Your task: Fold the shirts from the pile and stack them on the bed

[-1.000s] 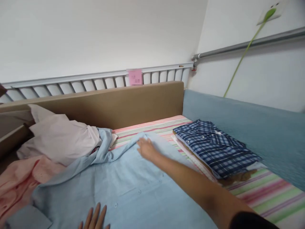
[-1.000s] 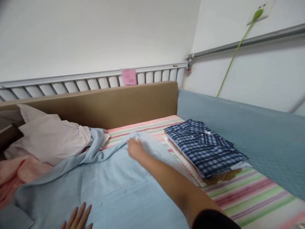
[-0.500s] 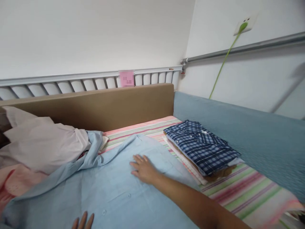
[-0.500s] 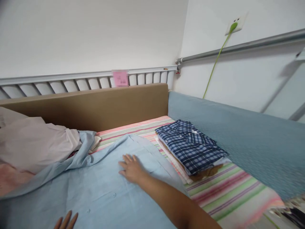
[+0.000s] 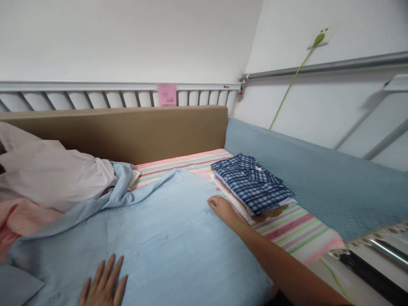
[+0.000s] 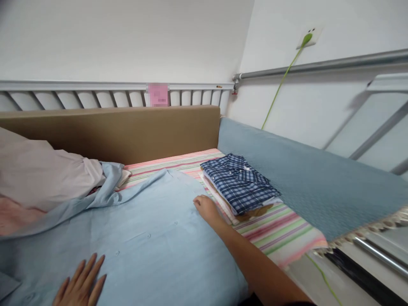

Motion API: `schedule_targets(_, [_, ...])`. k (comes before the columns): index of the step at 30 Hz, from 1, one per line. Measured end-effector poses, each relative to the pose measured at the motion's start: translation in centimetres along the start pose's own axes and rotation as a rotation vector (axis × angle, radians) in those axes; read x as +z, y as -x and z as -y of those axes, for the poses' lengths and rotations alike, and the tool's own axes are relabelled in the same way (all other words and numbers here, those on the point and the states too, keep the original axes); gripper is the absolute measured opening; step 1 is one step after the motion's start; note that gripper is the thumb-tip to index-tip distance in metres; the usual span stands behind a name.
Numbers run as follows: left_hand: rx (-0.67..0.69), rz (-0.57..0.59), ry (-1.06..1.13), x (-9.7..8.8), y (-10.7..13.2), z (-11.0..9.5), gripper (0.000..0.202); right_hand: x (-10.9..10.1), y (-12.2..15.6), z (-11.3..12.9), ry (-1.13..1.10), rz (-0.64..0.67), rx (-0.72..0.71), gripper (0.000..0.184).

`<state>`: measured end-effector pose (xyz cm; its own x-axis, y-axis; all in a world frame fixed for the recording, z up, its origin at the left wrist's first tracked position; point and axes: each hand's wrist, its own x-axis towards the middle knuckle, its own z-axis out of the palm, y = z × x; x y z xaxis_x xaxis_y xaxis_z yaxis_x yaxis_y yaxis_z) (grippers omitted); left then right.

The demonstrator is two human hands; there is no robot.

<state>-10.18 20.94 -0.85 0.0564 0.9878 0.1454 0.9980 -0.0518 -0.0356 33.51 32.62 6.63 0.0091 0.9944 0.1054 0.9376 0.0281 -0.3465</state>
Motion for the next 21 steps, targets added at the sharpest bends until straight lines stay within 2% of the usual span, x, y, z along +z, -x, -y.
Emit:
schedule_targets(4, [0.003, -0.013, -0.056, -0.5, 0.1, -0.5, 0.056, -1.3, 2.6, -1.3, 0.012, 0.061, -0.018, 0.027])
schedule_targets(8, [-0.011, -0.013, -0.094, -1.2, 0.0, -0.9, 0.056, -2.0, 2.2, -1.5, 0.059, 0.135, 0.01, 0.036])
schedule_targets(11, [-0.02, 0.004, -0.105, -1.7, -0.1, -1.2, 0.054, -2.1, 1.6, -1.4, 0.09, 0.168, 0.085, 0.029])
schedule_targets(17, [-0.026, 0.01, -0.131, -2.0, 0.0, -1.3, 0.054, -2.3, 2.7, -1.6, 0.045, 0.113, 0.109, 0.01])
schedule_targets(21, [-0.025, 0.014, -0.138, -1.7, 0.0, -1.1, 0.055, -2.2, 3.2, -1.8, -0.045, 0.083, 0.16, 0.016])
